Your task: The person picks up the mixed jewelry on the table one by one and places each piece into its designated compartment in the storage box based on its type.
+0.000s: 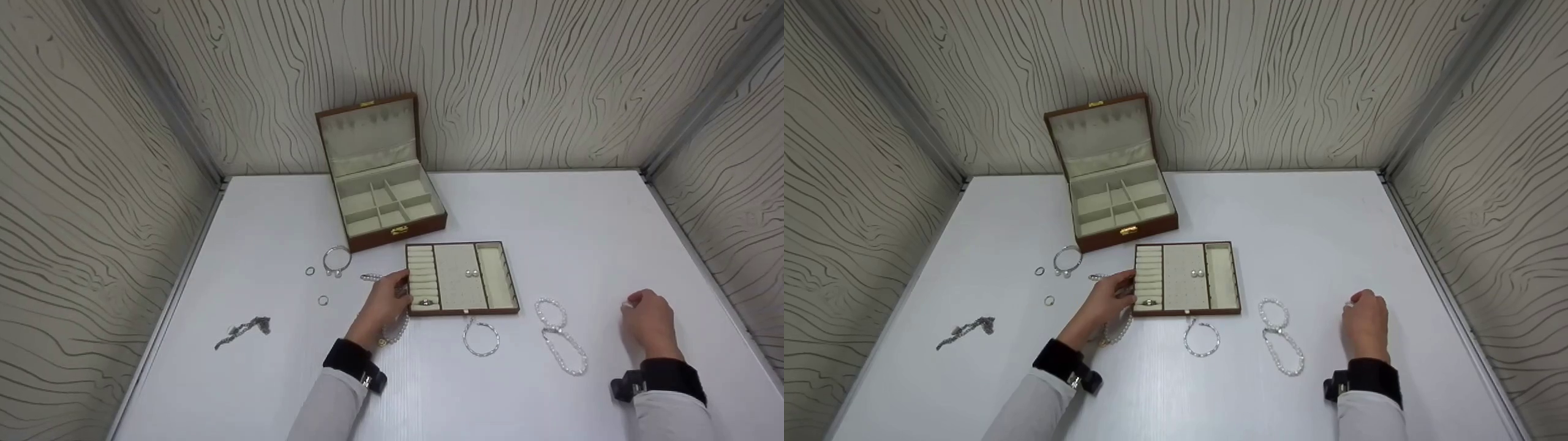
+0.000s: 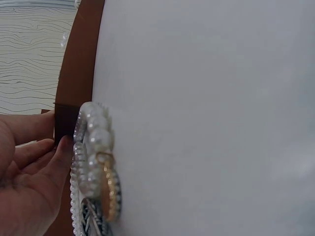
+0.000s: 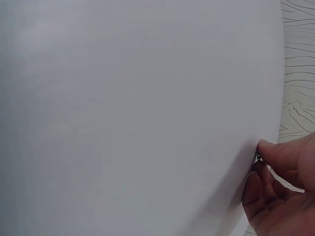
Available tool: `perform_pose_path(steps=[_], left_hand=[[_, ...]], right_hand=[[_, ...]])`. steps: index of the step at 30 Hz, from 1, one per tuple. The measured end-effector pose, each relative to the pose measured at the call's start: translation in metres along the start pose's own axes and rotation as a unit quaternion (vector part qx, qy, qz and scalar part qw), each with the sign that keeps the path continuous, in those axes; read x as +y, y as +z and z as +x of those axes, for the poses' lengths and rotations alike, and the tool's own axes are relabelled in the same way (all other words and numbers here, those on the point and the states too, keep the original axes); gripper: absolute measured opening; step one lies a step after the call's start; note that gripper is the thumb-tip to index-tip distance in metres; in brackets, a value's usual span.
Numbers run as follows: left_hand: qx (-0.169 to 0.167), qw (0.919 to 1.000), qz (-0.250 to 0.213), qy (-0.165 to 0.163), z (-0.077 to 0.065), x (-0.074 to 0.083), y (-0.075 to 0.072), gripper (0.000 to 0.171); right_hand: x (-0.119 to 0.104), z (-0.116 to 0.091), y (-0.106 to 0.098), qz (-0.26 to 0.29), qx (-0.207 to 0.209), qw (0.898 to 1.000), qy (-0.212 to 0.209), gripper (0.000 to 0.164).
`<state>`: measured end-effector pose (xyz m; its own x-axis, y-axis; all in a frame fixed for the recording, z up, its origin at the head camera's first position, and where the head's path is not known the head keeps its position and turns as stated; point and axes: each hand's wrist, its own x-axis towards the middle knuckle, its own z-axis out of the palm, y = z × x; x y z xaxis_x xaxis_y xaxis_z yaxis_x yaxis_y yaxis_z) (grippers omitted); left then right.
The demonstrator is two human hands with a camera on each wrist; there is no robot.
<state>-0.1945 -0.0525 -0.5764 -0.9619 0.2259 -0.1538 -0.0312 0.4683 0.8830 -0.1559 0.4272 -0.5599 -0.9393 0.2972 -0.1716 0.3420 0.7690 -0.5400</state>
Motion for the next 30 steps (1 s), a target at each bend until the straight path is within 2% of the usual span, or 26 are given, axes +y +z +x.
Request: perform_pose_path(steps=[14,30], left_hand=[[-0.002,0.9997,-0.012,0.021,0.0015,-0.0010,-0.0027,0.059],[0.007,0.9999,0.015,-0.003,0.0021,-0.0005,0.0008,0.061]], right_hand=[[-0.0017,0.0027,-0.0002,0.004,-0.017,1.000,0.003,0.028],[-0.0007,0.0020,-0.0002,-0.007,-0.018,1.000,0.002,0.025]])
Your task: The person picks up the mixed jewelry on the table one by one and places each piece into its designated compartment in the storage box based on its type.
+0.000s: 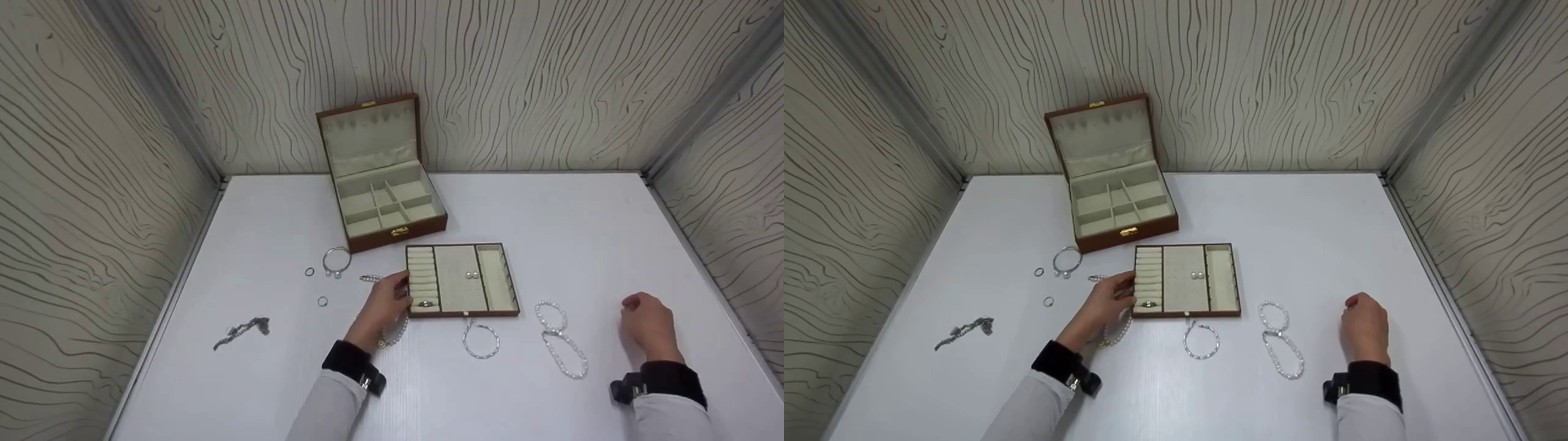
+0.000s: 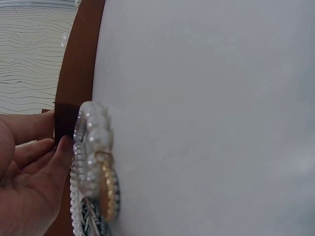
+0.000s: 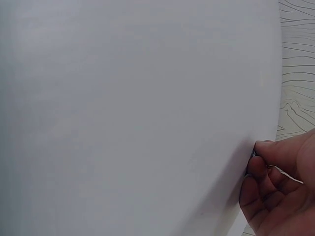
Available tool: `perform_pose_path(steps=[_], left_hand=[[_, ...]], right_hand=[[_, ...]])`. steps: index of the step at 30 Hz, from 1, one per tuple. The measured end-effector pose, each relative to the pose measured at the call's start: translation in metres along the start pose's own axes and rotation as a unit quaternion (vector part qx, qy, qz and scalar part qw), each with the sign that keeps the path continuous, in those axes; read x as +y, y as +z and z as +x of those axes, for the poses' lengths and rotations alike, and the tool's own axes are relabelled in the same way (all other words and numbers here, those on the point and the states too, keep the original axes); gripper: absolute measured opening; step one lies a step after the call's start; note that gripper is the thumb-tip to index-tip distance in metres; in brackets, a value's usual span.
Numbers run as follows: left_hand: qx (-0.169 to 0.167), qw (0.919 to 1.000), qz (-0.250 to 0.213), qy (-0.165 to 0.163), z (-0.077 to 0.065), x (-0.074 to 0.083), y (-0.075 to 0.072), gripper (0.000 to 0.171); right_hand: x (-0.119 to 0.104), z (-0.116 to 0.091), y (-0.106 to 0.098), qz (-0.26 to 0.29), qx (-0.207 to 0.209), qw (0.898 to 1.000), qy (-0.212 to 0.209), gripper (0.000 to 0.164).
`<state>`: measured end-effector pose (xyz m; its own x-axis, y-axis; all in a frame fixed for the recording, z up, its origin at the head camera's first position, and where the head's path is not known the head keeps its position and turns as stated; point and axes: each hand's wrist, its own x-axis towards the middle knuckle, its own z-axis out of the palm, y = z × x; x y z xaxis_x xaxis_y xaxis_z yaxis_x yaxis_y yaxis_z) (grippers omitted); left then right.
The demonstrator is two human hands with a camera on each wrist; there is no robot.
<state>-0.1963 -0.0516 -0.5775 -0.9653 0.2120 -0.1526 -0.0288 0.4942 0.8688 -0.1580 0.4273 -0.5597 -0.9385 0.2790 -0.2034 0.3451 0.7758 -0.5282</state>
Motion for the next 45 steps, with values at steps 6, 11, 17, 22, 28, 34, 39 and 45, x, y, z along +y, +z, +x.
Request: perform_pose_path(steps=[6,11,17,22,28,34,39,45], left_hand=[[-0.002,0.9999,-0.010,-0.005,-0.002,0.000,0.000,0.061],[-0.004,0.9997,-0.022,-0.006,-0.002,-0.002,0.000,0.061],[-0.001,0.9998,-0.020,0.007,-0.001,-0.004,0.000,0.060],[0.001,0.9997,-0.012,0.023,-0.001,-0.005,0.000,0.059],[0.002,0.9995,-0.009,0.031,0.000,-0.004,-0.001,0.059],[-0.002,0.9997,-0.006,0.025,0.001,-0.003,-0.002,0.060],[-0.003,0.9995,-0.007,0.030,0.001,-0.003,-0.002,0.059],[-0.003,0.9993,-0.012,0.034,0.001,-0.003,-0.003,0.059]], right_hand=[[-0.005,-0.002,0.000,0.004,-0.004,1.000,0.004,0.025],[-0.016,-0.003,0.004,0.011,-0.017,1.000,0.000,0.027],[-0.043,-0.002,0.016,0.024,0.004,0.999,-0.046,0.028],[-0.073,-0.005,0.022,0.045,0.015,0.994,-0.102,0.025],[-0.109,-0.014,0.025,0.062,-0.003,0.989,-0.133,0.023],[-0.138,-0.025,0.031,0.080,-0.036,0.983,-0.159,0.025],[-0.159,-0.032,0.044,0.116,-0.054,0.971,-0.203,0.023],[-0.185,-0.039,0.069,0.140,-0.078,0.954,-0.254,0.020]])
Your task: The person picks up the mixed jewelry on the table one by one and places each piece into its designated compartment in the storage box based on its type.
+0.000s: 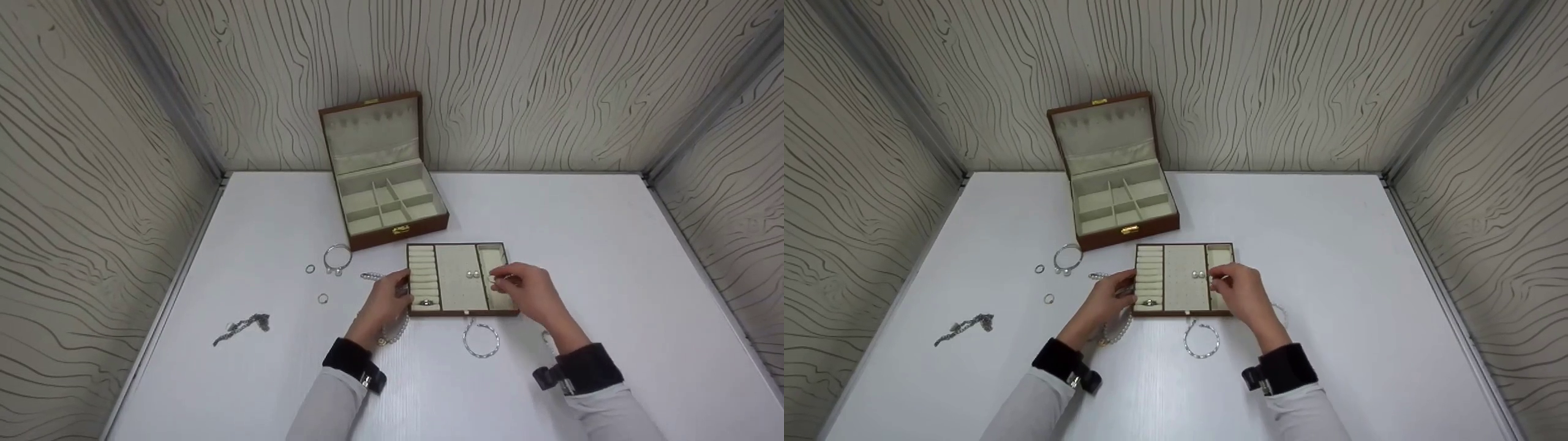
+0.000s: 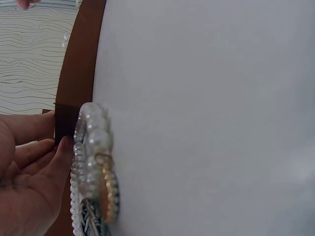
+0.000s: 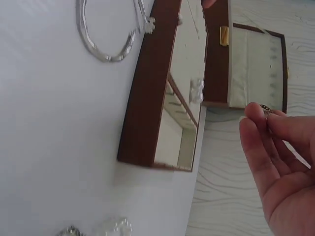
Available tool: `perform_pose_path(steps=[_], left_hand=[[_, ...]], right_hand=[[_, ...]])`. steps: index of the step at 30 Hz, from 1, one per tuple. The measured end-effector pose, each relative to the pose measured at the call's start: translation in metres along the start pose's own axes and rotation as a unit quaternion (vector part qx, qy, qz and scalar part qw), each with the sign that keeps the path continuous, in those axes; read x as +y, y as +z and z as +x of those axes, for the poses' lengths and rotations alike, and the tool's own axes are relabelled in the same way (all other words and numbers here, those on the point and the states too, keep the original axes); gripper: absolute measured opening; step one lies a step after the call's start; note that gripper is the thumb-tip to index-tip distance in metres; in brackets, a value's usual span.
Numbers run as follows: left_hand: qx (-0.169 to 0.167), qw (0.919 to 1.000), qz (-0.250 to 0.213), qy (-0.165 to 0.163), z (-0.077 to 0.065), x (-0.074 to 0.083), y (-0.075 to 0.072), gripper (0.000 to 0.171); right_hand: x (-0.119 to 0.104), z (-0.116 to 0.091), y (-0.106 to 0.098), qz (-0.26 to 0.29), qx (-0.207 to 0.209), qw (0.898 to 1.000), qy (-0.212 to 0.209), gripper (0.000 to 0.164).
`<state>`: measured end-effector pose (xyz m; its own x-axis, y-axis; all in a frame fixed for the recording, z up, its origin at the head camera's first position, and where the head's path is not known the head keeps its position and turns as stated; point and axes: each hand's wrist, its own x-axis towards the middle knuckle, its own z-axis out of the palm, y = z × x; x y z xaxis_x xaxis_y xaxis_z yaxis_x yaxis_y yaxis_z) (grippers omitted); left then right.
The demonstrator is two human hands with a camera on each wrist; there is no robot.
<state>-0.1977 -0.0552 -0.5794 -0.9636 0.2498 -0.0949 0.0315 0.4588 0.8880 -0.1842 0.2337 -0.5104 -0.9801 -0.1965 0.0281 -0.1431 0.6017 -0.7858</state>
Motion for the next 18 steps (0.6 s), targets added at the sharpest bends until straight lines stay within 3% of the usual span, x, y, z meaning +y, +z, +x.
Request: perform_pose_path(steps=[8,13,18], left_hand=[[-0.001,0.9997,-0.016,-0.018,-0.002,0.001,0.002,0.059],[-0.002,0.9992,-0.036,-0.015,-0.002,0.002,0.001,0.059],[-0.003,0.9996,-0.026,-0.012,-0.002,0.001,-0.001,0.058]], right_hand=[[-0.021,0.013,0.047,-0.021,-0.046,0.994,-0.098,0.018],[-0.029,0.021,0.071,-0.076,-0.076,0.983,-0.149,0.017],[-0.034,0.027,0.086,-0.119,-0.079,0.973,-0.179,0.017]])
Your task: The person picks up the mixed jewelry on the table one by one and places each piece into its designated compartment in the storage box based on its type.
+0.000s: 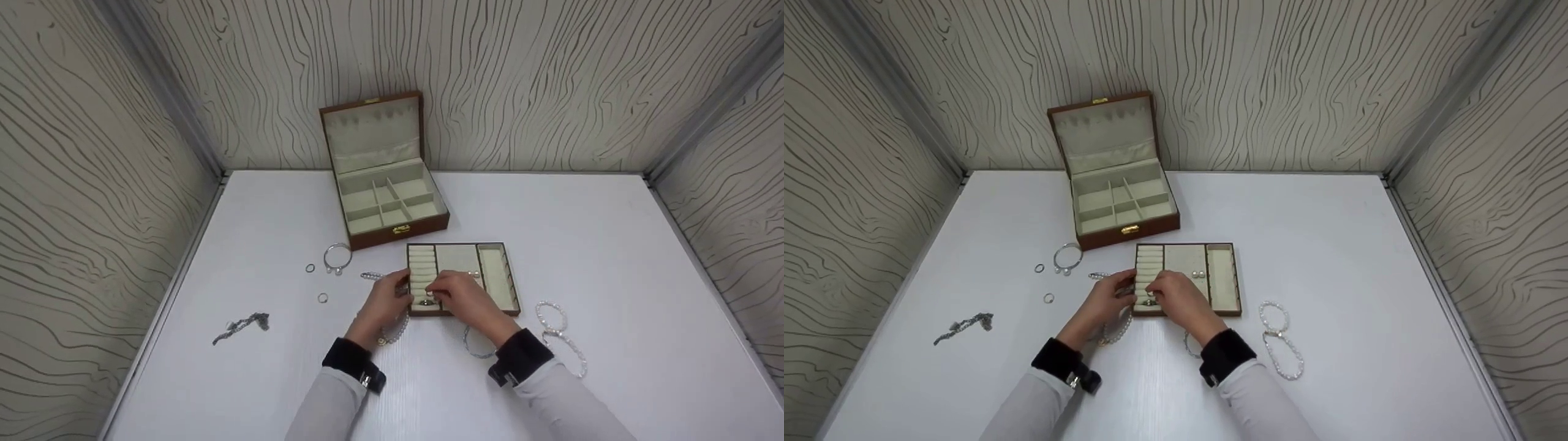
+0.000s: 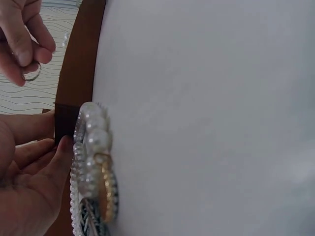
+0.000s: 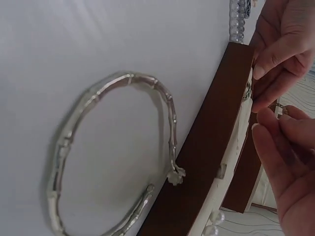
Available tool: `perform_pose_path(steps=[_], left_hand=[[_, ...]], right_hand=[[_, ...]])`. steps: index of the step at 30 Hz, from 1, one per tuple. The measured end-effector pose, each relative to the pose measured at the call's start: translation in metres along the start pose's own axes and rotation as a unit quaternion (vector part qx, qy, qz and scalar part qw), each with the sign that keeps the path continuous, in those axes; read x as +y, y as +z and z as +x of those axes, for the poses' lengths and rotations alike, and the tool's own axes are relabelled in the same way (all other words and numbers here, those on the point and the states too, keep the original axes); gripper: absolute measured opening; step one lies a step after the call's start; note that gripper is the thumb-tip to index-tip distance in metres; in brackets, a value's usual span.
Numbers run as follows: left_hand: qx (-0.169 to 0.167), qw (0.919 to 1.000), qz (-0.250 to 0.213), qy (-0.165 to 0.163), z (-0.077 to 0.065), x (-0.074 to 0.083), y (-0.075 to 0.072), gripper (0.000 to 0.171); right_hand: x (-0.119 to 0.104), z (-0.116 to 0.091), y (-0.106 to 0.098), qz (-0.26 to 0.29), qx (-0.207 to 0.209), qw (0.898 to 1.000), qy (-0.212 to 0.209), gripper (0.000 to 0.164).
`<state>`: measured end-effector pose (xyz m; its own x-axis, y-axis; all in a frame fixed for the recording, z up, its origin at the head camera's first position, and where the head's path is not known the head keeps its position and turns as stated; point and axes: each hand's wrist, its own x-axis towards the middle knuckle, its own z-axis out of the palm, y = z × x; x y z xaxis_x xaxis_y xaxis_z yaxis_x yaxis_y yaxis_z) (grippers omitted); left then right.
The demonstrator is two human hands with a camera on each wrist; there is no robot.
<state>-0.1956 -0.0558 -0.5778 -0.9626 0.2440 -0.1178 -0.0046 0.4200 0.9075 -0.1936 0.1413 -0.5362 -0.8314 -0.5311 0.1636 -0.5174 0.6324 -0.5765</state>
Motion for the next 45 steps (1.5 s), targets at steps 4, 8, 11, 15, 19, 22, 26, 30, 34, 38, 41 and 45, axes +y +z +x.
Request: perform_pose_path(steps=[4,8,11,15,19,22,26,30,34,38,41,45], left_hand=[[0.000,0.9999,0.011,0.004,0.001,0.000,0.000,0.058],[0.003,0.9997,0.024,0.009,0.002,-0.001,0.000,0.058],[0.005,0.9996,0.027,0.006,0.002,0.000,0.000,0.058],[0.003,0.9999,0.015,0.007,0.002,0.001,0.001,0.057],[0.001,0.9998,0.015,0.013,0.002,0.001,0.001,0.057],[0.005,0.9997,0.022,0.011,0.002,0.002,0.000,0.056],[0.004,0.9997,0.021,0.011,0.002,0.002,0.000,0.056],[0.003,0.9997,0.016,0.016,0.002,0.001,0.000,0.057],[0.005,0.9996,0.020,0.018,0.002,0.000,0.000,0.058],[0.008,0.9996,0.021,0.017,0.002,0.000,0.001,0.058],[0.008,0.9996,0.019,0.019,0.001,0.000,0.001,0.058],[0.008,0.9996,0.027,0.008,0.000,0.002,0.000,0.058]], right_hand=[[0.000,0.004,0.006,-0.025,0.012,1.000,-0.011,0.013],[0.003,0.006,0.011,-0.050,0.016,0.998,-0.024,0.010],[0.004,0.008,0.014,-0.067,0.019,0.997,-0.037,0.008],[0.005,0.009,0.015,-0.076,0.022,0.995,-0.054,0.007],[0.006,0.010,0.016,-0.076,0.019,0.995,-0.057,0.007],[0.005,0.010,0.016,-0.083,0.017,0.995,-0.057,0.007],[0.005,0.010,0.016,-0.092,0.013,0.994,-0.056,0.008],[0.006,0.010,0.017,-0.096,0.007,0.994,-0.050,0.008],[0.006,0.010,0.017,-0.089,0.004,0.995,-0.040,0.008],[0.006,0.011,0.018,-0.084,0.001,0.996,-0.037,0.008],[0.006,0.011,0.019,-0.087,-0.001,0.995,-0.039,0.008],[0.005,0.012,0.020,-0.092,-0.002,0.995,-0.039,0.008]])
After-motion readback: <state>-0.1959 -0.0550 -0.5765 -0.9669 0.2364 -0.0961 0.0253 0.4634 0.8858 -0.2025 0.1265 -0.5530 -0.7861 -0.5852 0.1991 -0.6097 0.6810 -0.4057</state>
